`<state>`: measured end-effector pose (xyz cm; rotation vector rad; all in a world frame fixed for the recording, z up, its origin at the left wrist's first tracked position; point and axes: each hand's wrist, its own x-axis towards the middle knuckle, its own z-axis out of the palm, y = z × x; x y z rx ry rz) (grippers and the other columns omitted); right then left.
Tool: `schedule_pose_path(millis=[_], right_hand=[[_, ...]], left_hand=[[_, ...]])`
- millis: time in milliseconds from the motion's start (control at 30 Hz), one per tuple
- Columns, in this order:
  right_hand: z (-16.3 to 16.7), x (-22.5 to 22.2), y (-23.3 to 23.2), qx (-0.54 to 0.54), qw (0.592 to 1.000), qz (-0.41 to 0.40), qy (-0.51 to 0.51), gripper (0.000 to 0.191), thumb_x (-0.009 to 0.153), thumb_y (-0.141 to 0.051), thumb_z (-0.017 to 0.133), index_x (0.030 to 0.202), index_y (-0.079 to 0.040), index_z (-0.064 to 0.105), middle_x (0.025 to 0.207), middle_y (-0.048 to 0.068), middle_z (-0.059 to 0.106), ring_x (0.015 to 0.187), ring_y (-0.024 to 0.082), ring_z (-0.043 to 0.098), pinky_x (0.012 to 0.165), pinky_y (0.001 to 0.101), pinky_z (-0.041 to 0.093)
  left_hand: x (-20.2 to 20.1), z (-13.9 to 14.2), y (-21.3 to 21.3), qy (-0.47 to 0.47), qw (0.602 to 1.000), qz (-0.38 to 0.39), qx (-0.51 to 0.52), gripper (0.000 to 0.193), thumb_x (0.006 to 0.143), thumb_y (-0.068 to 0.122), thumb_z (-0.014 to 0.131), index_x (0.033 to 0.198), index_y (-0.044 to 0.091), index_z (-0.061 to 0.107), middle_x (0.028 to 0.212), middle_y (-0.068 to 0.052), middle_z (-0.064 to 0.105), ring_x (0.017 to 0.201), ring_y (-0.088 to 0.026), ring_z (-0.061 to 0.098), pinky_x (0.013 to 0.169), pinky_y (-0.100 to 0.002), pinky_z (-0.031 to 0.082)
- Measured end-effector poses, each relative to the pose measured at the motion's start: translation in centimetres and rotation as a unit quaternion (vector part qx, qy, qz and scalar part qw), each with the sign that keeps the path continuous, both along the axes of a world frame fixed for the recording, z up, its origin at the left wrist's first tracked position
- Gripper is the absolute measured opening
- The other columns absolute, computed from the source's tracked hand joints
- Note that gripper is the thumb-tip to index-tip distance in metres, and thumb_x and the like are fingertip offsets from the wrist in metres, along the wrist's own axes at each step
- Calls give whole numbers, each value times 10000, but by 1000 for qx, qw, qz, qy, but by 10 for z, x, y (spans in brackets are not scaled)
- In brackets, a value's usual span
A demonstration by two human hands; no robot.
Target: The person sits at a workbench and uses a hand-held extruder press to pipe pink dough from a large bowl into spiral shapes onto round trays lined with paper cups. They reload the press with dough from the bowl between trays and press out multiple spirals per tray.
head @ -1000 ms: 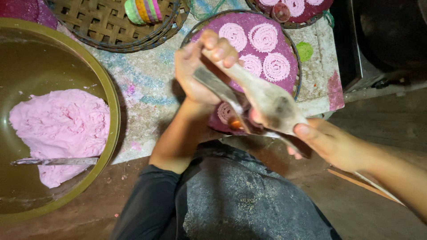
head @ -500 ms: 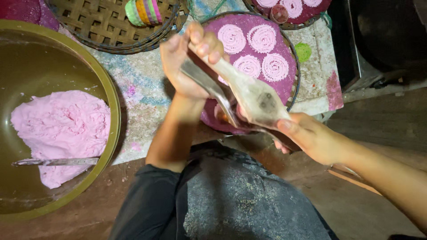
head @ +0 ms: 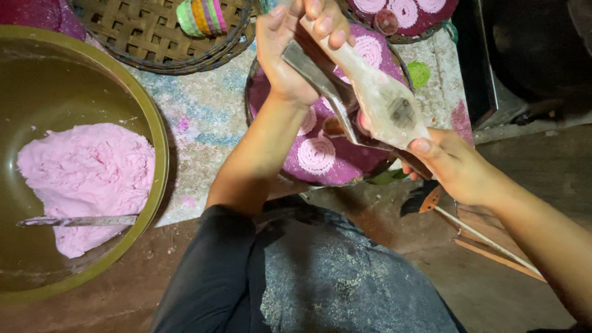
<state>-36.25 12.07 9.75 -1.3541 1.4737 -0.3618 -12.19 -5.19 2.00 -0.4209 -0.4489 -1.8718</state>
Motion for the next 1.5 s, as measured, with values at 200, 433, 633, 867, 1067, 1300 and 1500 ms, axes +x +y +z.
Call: schedule_pose_path(millis=[200,433,633,867,1067,1300,1500], right_hand=[[1,-9,-9,8,996,30,-82,693,992,-647,417,1221,-30,635,852,62,626,772,166,583,687,321,481],[-14,-8,-13,-24,984,43,-174,713,998,-652,463,1270,-14,626,902,70,614,771,178,574,699,328,493],[-27,2,-24,-11,989,46,-140,703,1012,-655,433,1192,3,603,854,75,630,755,173,598,697,330,504],[-43,14,-28,-6,985,61,-162,698,996,-658,432,1202,-13,602,858,76,625,762,174,600,706,334,506],[-52,11,-32,-3,986,60,-153,688,995,-658,450,1124,-3,615,861,74,639,767,170,619,713,334,528],[-72,18,-29,18,981,30,-193,643,987,-622,527,1115,0,626,850,73,619,748,164,596,671,320,507],[-75,20,-26,-11,966,30,-258,775,962,-717,531,1168,25,620,889,83,635,788,173,609,708,324,503]], left_hand=[[2,-14,-6,-139,983,-4,121,538,969,477,370,1060,2,607,1015,-124,670,1008,-261,652,981,-420,510],[37,-98,52,-568,813,99,-78,425,943,91,567,1365,41,559,967,-2,686,843,-96,635,752,-261,528],[45,-107,85,-616,771,160,-44,406,894,-22,705,1288,26,618,874,11,651,807,-71,594,748,-227,488],[58,-90,90,-684,659,305,-75,408,853,16,734,1247,46,635,910,-25,707,850,-103,674,801,-260,536],[60,-85,97,-685,676,263,-66,436,835,58,741,1257,45,630,871,-68,731,829,-151,679,795,-292,531],[64,-84,103,-766,585,262,-44,432,831,74,719,1258,76,658,839,-95,730,737,-183,678,707,-321,529],[80,-93,122,-736,627,253,-19,388,895,125,755,1265,142,638,981,-19,804,790,-134,704,751,-261,556]])
